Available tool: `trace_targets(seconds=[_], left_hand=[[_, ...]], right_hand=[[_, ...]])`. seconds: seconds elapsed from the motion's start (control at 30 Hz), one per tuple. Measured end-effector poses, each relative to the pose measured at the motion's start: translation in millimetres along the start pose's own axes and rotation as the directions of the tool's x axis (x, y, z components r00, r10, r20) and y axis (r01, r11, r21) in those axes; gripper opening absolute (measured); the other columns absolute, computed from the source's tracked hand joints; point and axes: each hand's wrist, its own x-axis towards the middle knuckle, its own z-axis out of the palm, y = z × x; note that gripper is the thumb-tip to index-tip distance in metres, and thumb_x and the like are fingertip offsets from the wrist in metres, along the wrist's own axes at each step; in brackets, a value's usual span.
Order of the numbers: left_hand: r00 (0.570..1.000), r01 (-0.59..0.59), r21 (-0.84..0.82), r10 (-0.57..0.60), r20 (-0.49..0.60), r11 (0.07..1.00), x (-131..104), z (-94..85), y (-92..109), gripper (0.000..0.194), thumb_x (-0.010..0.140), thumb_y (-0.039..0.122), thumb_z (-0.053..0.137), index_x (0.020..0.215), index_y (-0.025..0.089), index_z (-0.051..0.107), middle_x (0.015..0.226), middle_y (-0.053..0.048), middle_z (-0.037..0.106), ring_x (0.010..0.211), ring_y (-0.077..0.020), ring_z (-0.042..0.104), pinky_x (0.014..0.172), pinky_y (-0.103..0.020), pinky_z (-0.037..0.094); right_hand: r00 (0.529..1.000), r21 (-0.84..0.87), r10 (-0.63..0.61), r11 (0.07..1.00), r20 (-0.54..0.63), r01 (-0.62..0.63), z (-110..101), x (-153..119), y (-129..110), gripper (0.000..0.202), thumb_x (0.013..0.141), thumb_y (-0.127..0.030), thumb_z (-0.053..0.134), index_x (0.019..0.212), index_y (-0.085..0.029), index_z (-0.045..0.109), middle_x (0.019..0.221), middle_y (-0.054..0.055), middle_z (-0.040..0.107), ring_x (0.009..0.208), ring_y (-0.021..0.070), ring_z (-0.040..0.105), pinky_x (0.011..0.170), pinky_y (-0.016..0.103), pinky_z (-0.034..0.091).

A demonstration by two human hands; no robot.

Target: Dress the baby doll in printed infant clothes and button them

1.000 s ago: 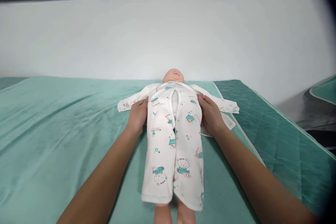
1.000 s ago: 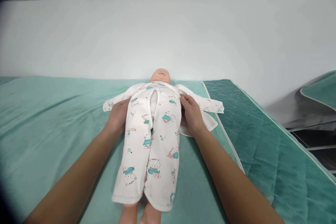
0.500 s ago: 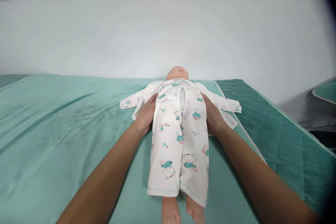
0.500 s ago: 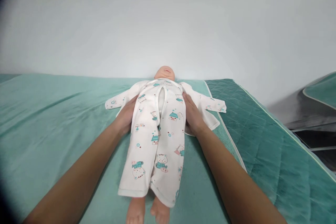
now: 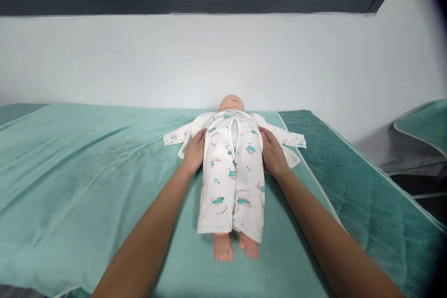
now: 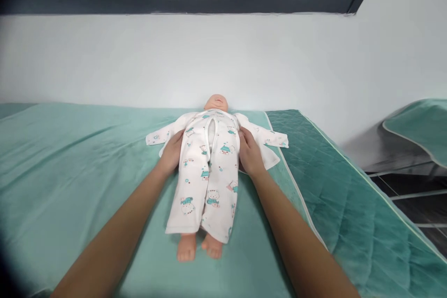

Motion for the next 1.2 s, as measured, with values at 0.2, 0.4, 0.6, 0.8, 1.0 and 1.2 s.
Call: trace_targets(seconds=[0.2,0.4,0.6,0.8,1.0,1.2], left_hand=[[0.987,-0.154,0.175,0.143,0.071,0.972,-39.2,-11.9,4.5,0.039,0.092,0.024,0.046,0.129,0.025,0.060,0.130,-0.004,0.066,0.116,-0.0233,0.060,0.102,-0.039,0.045],[0.981,-0.171,0.177,0.184,-0.062,0.969,-106.8,-25.4,9.6,0.024,0.093,0.025,0.046,0.106,0.021,0.066,0.106,-0.005,0.069,0.099,-0.0200,0.063,0.090,-0.036,0.048],[0.968,-0.250,0.109,0.246,0.050,0.962,-185.2,-30.6,23.9,0.028,0.084,0.011,0.050,0.108,0.023,0.060,0.106,-0.004,0.061,0.099,-0.0171,0.058,0.085,-0.031,0.048],[0.952,-0.304,0.267,0.304,0.044,0.914,-210.5,-22.7,28.2,0.028,0.080,0.007,0.052,0.104,0.022,0.056,0.105,-0.005,0.058,0.104,-0.0209,0.053,0.089,-0.036,0.046],[0.983,-0.181,0.248,0.180,0.024,0.952,-203.8,-21.6,49.7,0.012,0.086,0.014,0.047,0.091,0.021,0.055,0.091,-0.003,0.059,0.087,-0.0189,0.056,0.078,-0.034,0.047],[0.964,-0.264,0.132,0.264,0.019,0.955,-211.9,-31.9,92.7,0.008,0.085,0.015,0.050,0.085,0.021,0.055,0.085,0.000,0.057,0.078,-0.0146,0.055,0.074,-0.029,0.045]], right_hand=[[0.997,-0.141,-0.075,0.987,0.016,0.076,-21.4,-74.5,-18.8,0.047,0.095,-0.044,0.049,0.138,-0.026,0.049,0.143,0.009,0.054,0.125,0.0256,0.055,0.106,0.049,0.045],[0.935,-0.326,-0.325,0.876,0.144,0.355,-36.5,-175.8,-49.3,0.040,0.094,-0.029,0.055,0.133,-0.026,0.049,0.147,0.010,0.043,0.137,0.0247,0.040,0.113,0.049,0.037],[0.945,-0.450,-0.260,0.833,0.197,0.322,-31.9,-224.1,-67.0,0.032,0.092,-0.024,0.055,0.123,-0.021,0.052,0.122,0.012,0.055,0.116,0.0260,0.052,0.098,0.045,0.047],[0.957,-0.630,-0.137,0.728,0.255,0.272,-23.1,-221.1,-78.7,0.020,0.091,-0.018,0.052,0.110,-0.020,0.056,0.103,0.008,0.062,0.101,0.0252,0.057,0.085,0.038,0.046],[0.952,-0.557,-0.117,0.787,0.284,0.263,-29.7,-203.9,-94.9,0.016,0.091,-0.016,0.047,0.101,-0.021,0.058,0.098,0.005,0.063,0.089,0.0197,0.059,0.074,0.029,0.044],[0.935,-0.416,-0.239,0.847,0.261,0.332,-46.5,-207.1,-122.5,0.009,0.094,-0.026,0.048,0.097,-0.023,0.055,0.090,0.003,0.060,0.083,0.0195,0.058,0.074,0.031,0.044]])
